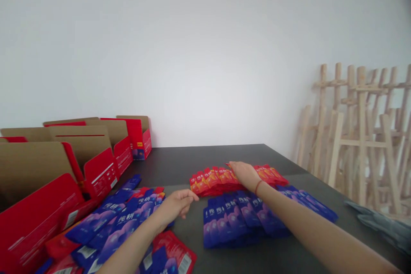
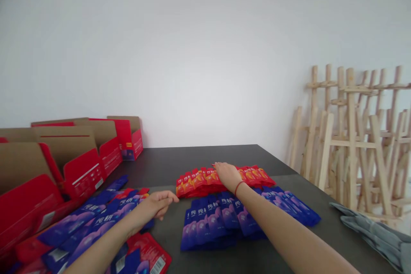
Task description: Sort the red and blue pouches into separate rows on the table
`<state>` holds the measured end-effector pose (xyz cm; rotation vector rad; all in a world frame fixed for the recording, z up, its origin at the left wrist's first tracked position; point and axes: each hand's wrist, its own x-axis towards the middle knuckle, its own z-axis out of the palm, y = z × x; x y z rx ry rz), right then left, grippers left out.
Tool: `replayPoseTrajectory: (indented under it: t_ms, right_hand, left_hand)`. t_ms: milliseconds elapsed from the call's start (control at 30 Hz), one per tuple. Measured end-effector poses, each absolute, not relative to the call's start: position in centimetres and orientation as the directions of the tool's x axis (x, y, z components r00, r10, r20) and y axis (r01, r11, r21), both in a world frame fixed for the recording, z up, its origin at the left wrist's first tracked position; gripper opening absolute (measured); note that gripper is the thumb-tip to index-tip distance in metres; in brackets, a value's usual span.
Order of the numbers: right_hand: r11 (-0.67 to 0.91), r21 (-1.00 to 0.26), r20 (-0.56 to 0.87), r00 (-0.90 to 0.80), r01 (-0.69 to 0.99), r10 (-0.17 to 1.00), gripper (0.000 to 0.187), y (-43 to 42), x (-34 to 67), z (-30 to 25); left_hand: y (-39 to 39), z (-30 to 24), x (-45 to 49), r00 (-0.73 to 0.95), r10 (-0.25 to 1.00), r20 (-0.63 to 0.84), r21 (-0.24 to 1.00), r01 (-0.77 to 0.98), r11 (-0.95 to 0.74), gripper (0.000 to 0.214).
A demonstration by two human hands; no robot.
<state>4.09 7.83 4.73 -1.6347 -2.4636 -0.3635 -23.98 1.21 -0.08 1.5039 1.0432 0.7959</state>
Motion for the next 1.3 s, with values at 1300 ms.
replayPoseTrajectory:
  t_ms: [1300]
  right_hand:
    - [0.814, -0.151, 0.325, -0.750, 0.561, 0.577, 0.039, -11.1, -11.3, -6.7]
  left_hand:
    - [0.8, -0.6, -23.7, 0.301, 0.953, -0.028, 0.971, 0.236, -0.046, 0.029]
